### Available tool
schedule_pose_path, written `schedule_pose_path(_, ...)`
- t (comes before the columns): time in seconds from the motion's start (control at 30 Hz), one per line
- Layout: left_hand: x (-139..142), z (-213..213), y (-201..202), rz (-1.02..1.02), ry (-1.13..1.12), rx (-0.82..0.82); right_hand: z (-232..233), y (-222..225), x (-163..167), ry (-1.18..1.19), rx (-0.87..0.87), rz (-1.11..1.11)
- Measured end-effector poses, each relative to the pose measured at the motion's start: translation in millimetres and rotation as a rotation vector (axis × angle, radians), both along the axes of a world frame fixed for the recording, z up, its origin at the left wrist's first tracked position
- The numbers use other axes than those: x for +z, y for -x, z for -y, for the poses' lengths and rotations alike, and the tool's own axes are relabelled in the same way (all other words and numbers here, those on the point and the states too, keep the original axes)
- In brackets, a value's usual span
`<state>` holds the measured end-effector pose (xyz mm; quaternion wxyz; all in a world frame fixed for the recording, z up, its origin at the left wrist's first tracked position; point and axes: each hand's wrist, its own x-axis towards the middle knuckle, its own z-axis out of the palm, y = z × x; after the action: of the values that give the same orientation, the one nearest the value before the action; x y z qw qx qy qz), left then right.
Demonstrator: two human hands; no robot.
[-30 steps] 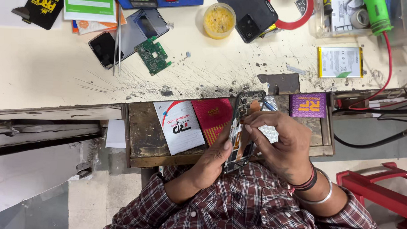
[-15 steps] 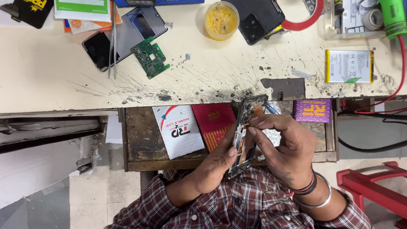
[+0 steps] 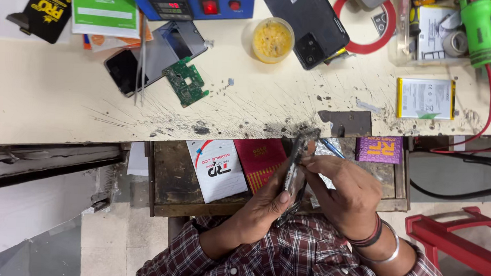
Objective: The person holds a disassembled smartphone and works on its internals, peeling components and adhesive from the midframe by hand. They then use tweezers to pick at and clean the inside of the phone frame, working around its edges.
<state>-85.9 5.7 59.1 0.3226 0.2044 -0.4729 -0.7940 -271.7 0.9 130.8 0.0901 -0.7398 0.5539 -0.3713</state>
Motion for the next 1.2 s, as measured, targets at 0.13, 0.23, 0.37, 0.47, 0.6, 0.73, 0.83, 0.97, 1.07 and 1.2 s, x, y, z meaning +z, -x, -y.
schedule_pose_path(0.13,1,1,1,0.006,0.052,0.003,2,9,5,-0.078,0.015,-0.032)
schedule_pose_path(0.23,0,-2,0,0.026,0.051,-0.020,4,14,6,-0.129,0.040,-0.033)
schedule_pose_path(0.37,-3,-4,1,0.027,-0.005,-0.062,3,13,3,-0.119,0.055,-0.028)
schedule_pose_path(0.47,-5,-4,0,0.012,0.012,-0.058,-1,10,1,-0.080,0.055,0.009)
schedule_pose_path(0.6,-4,-3,1,0.002,-0.026,-0.043,-4,5,-1,-0.029,0.026,0.067)
schedule_pose_path(0.73,-4,-2,3,-0.050,0.062,0.006,-4,1,-3,0.015,0.015,0.048)
schedule_pose_path(0.83,-7,-2,2,-0.037,0.089,0.008,-4,0,-5,0.041,0.013,0.063)
schedule_pose_path(0.97,-12,-5,3,-0.008,-0.074,-0.044,-2,-2,-6,0.060,-0.002,0.050)
schedule_pose_path(1.07,-14,-6,3,-0.035,-0.043,-0.030,-4,-3,-5,0.063,-0.006,0.047)
schedule_pose_path(1.2,-13,-4,4,-0.099,0.010,0.007,-4,-5,-3,0.080,-0.008,0.021)
